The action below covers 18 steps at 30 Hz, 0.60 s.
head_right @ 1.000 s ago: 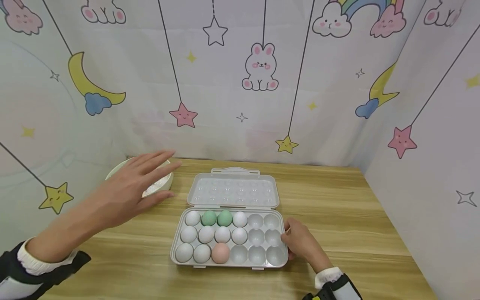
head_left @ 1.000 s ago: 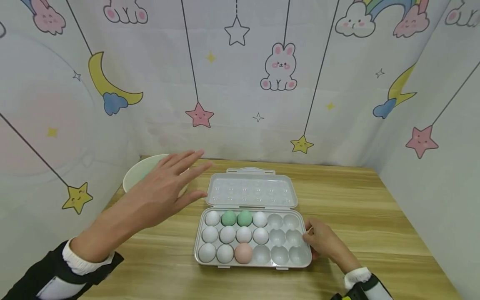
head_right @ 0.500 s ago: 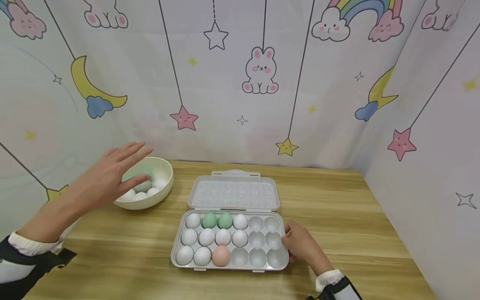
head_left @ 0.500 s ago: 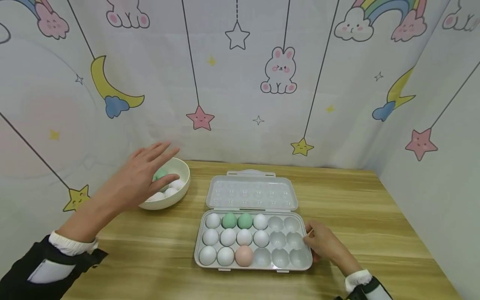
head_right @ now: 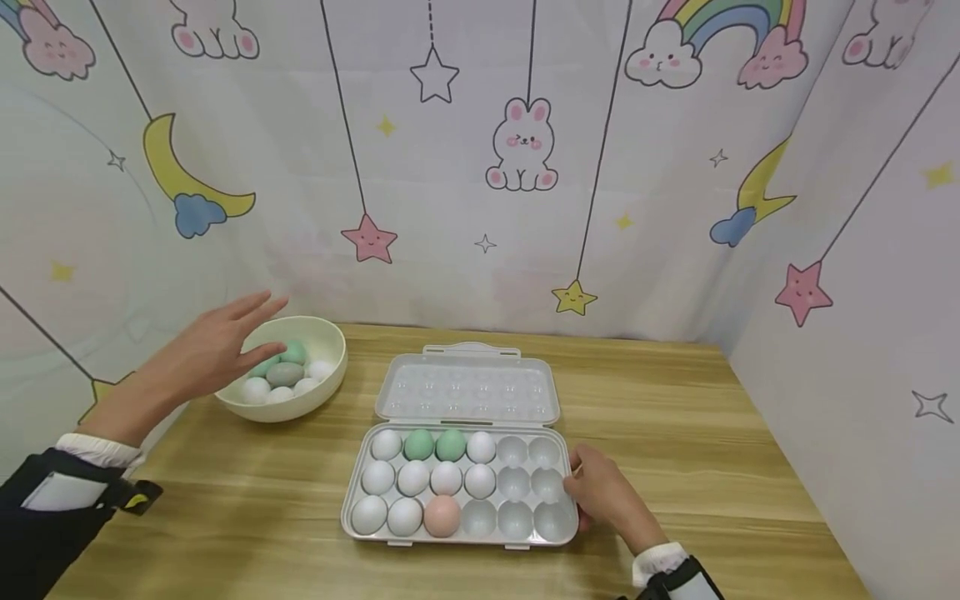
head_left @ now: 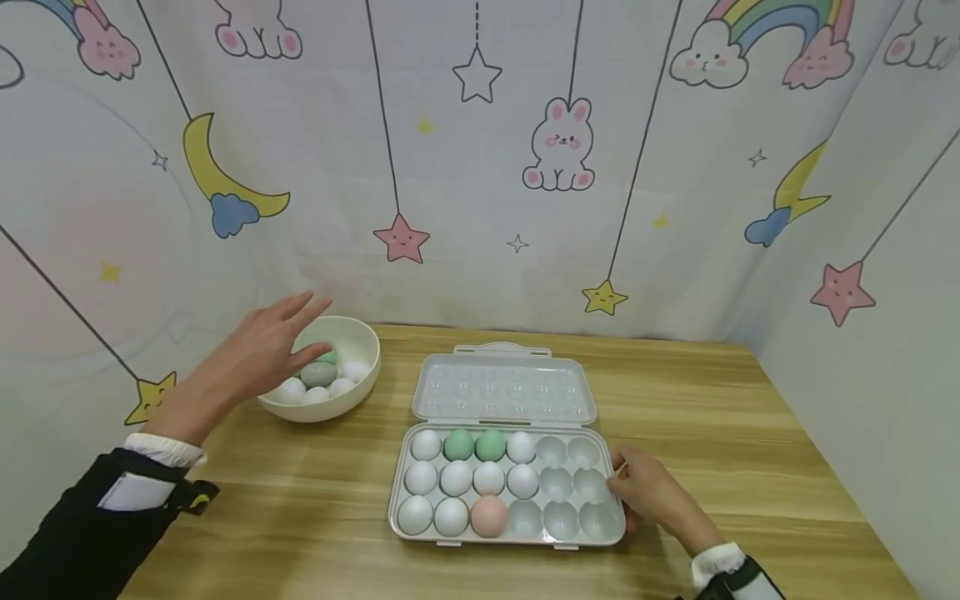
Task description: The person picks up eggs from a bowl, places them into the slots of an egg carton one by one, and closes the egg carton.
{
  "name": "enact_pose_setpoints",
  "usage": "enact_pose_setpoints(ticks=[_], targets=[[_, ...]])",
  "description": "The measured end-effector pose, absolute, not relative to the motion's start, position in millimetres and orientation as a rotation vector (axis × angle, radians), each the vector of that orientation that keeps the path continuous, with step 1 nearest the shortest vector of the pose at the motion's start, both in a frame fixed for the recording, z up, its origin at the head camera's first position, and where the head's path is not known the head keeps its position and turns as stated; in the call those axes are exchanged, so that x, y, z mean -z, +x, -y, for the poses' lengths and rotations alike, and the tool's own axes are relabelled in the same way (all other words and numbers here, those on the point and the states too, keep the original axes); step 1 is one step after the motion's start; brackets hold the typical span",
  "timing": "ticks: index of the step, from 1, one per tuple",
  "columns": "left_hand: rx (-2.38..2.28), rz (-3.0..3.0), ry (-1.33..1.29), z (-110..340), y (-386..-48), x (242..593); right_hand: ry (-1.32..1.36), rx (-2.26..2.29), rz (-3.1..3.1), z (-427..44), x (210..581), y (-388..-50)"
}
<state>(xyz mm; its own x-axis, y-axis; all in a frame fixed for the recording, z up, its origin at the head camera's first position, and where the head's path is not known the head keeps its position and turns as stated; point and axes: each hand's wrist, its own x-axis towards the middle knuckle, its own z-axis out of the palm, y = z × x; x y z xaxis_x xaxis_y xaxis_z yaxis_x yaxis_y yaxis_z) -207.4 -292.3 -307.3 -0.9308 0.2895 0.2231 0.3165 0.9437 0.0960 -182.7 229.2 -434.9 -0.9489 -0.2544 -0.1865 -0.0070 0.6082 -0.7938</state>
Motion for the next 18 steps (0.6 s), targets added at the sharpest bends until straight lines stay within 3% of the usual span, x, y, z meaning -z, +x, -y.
enact_pose_setpoints(ticks=[18], targets=[[0.179,3.113,-0.37,290,-261,375,-0.155,1.233,-2.554,-227,433,-182]])
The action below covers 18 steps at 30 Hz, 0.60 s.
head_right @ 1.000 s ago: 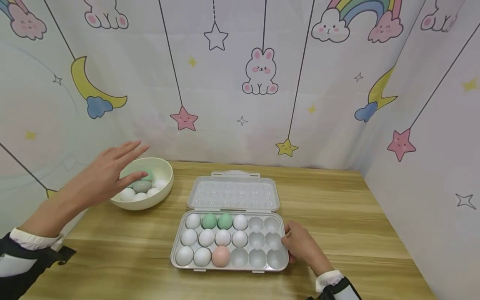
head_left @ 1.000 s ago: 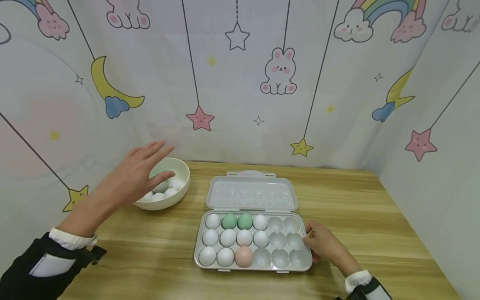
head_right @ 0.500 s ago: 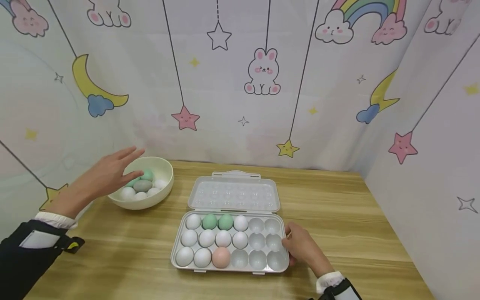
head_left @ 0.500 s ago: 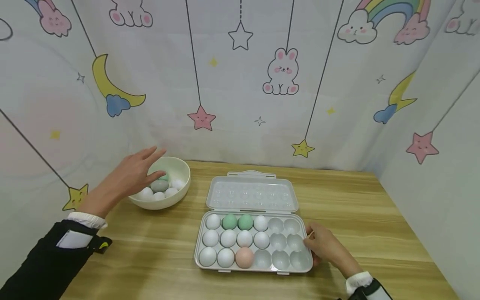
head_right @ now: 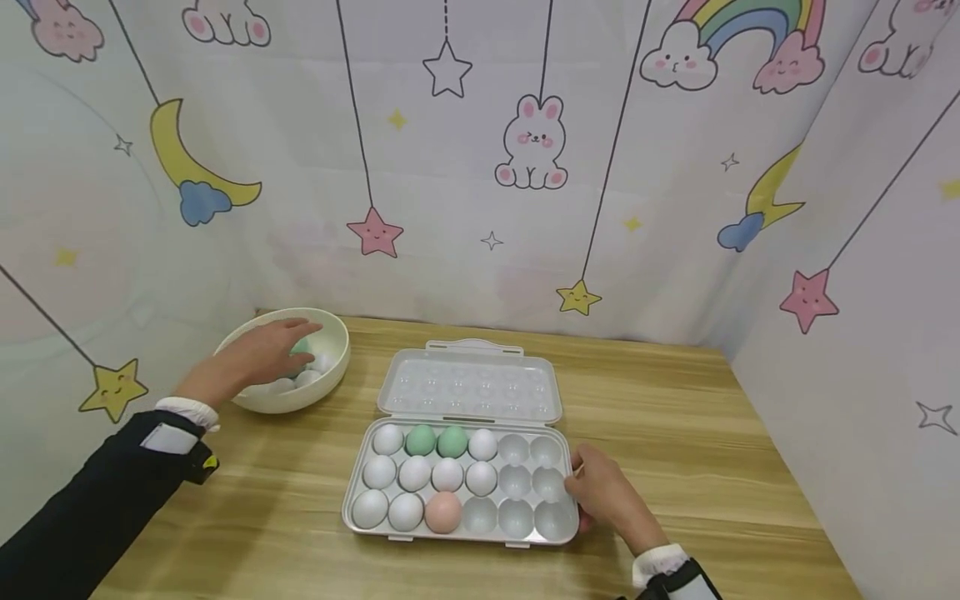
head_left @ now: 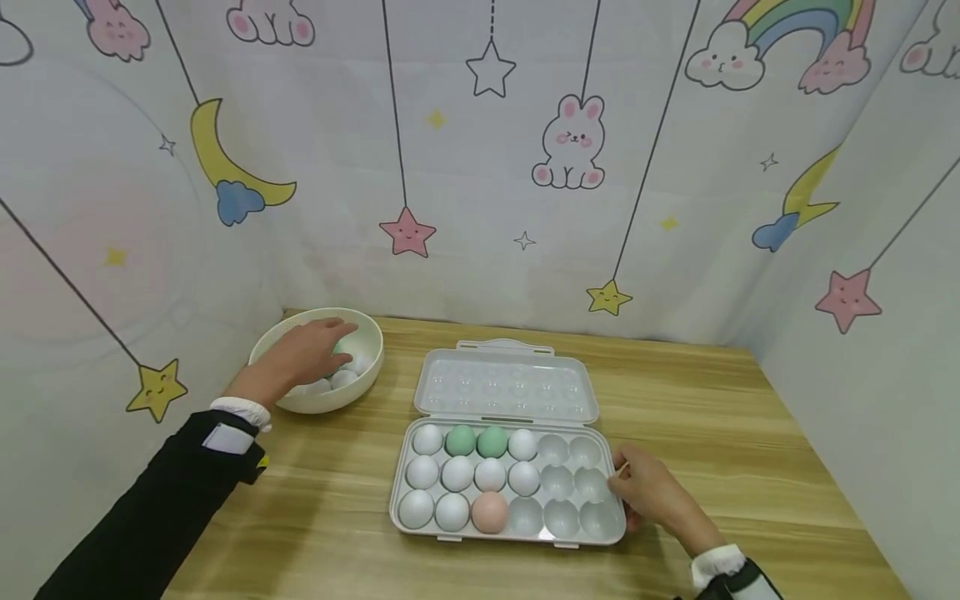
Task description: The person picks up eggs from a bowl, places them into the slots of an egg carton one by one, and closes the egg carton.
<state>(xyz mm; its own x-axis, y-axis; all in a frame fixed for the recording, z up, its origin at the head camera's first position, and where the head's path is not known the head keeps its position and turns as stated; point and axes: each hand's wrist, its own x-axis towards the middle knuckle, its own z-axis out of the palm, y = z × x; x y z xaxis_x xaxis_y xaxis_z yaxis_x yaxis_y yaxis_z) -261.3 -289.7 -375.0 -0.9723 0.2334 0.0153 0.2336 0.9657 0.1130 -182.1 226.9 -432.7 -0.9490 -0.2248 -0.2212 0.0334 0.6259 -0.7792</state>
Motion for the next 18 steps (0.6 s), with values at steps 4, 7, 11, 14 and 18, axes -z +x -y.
enact_pose_setpoints(ticks=[4,7,11,14,18], targets=[[0.166,3.119,-0.388,283,-269,387,-0.147,1.222,-2.561,-227,433,-183],[0.164,3.114,-0.418,280,-275,396,-0.149,1.232,-2.555,-227,434,-184],[0.186,3.111,-0.44,276,-282,405,-0.157,1.242,-2.548,-228,434,-183],[0.187,3.135,-0.434,274,-287,411,-0.166,1.241,-2.551,-228,434,-182],[0.184,3.199,-0.406,271,-294,416,-0.17,1.242,-2.557,-228,434,-181]])
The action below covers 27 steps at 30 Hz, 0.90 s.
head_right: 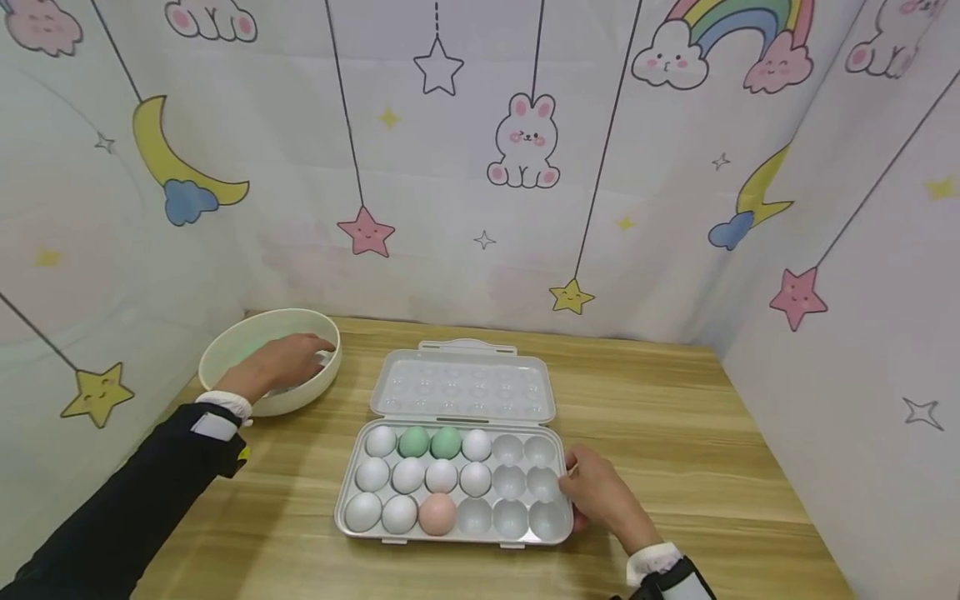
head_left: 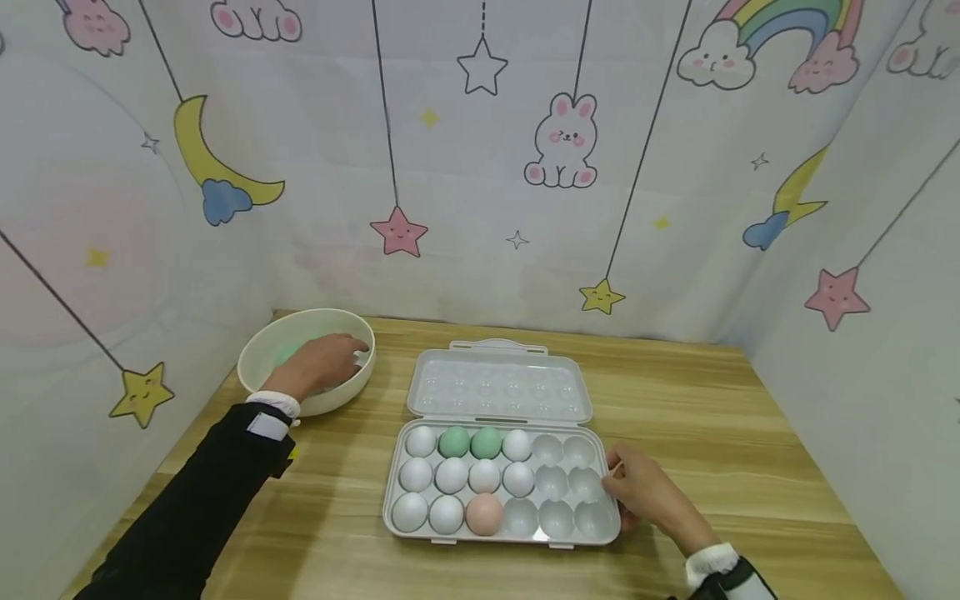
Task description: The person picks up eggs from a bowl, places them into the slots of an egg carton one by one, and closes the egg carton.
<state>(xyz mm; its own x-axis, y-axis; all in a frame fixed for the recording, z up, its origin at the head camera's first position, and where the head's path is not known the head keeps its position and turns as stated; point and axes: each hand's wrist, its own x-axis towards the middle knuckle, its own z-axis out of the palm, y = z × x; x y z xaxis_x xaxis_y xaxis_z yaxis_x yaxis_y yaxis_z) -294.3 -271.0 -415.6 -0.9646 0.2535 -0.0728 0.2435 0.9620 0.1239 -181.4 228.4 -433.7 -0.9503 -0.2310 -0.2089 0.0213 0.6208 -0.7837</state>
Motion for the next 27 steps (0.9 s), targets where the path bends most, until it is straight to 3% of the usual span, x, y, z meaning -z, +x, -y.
enact_pose_setpoints(ticks=[11,27], targets=[[-0.237,-2.994,0.496,274,-301,426,-0.13,1.219,-2.572,-226,433,-182],[-0.281,-3.038,0.425,273,-304,425,-0.136,1.228,-2.577,-227,433,-181]])
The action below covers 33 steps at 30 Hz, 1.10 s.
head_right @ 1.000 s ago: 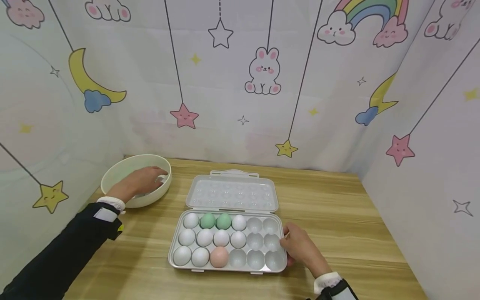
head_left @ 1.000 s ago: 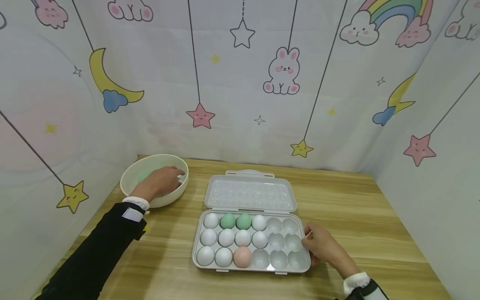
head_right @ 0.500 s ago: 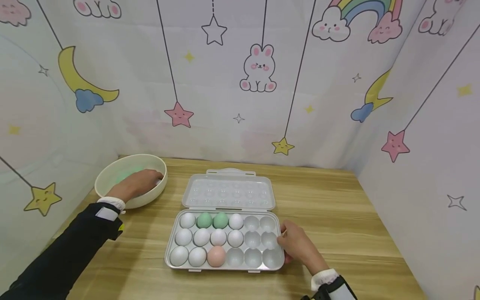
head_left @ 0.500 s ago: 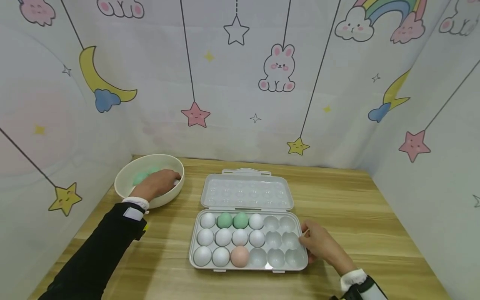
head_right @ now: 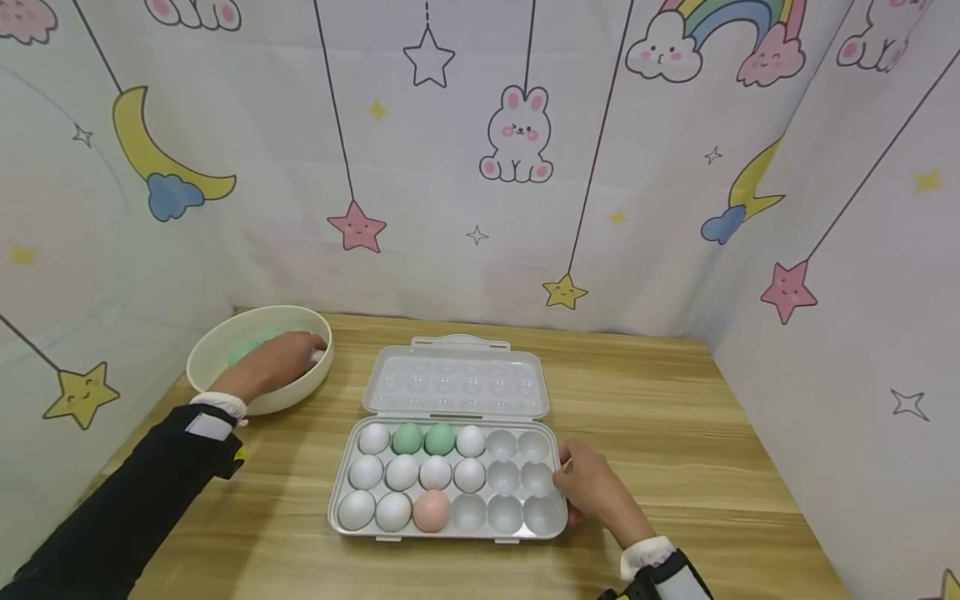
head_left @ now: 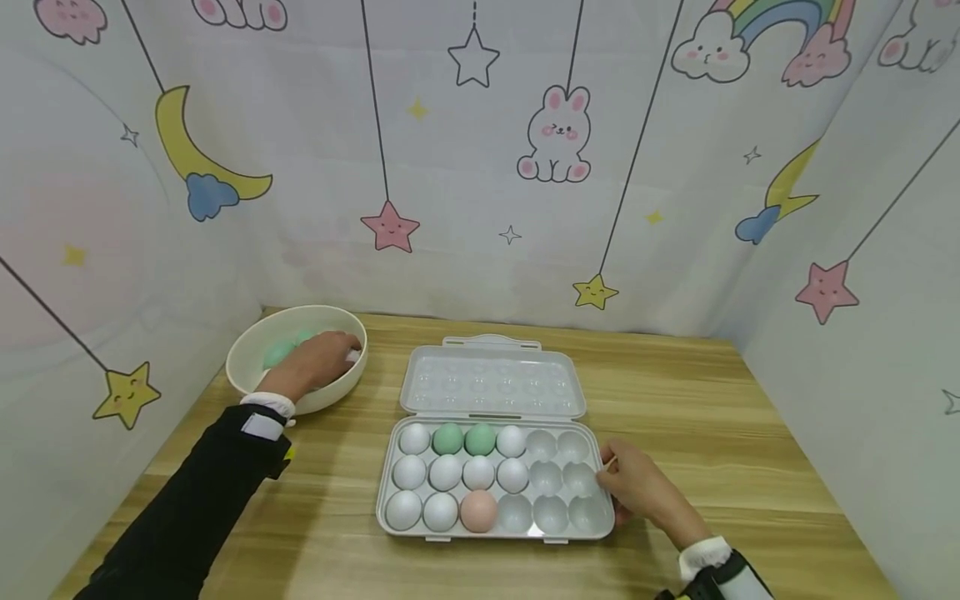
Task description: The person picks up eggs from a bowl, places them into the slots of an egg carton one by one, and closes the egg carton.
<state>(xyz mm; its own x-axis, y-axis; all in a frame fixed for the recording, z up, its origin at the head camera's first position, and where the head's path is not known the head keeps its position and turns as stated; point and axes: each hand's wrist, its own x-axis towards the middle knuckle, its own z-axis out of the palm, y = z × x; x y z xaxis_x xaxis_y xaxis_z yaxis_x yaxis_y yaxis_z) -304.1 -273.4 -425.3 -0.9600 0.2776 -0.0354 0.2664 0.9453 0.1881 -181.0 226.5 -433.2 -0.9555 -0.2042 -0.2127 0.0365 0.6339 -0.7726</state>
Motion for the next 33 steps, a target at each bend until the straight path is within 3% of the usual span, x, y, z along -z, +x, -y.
enact_pose_setpoints(ticks=[8,19,33], targets=[[-0.383,-3.125,0.404,283,-299,406,-0.126,1.223,-2.577,-226,432,-180],[-0.811,-3.164,0.073,299,-286,376,-0.123,1.219,-2.582,-226,432,-180],[-1.537,-2.987,-0.067,265,-249,331,-0.153,1.217,-2.584,-225,430,-180]])
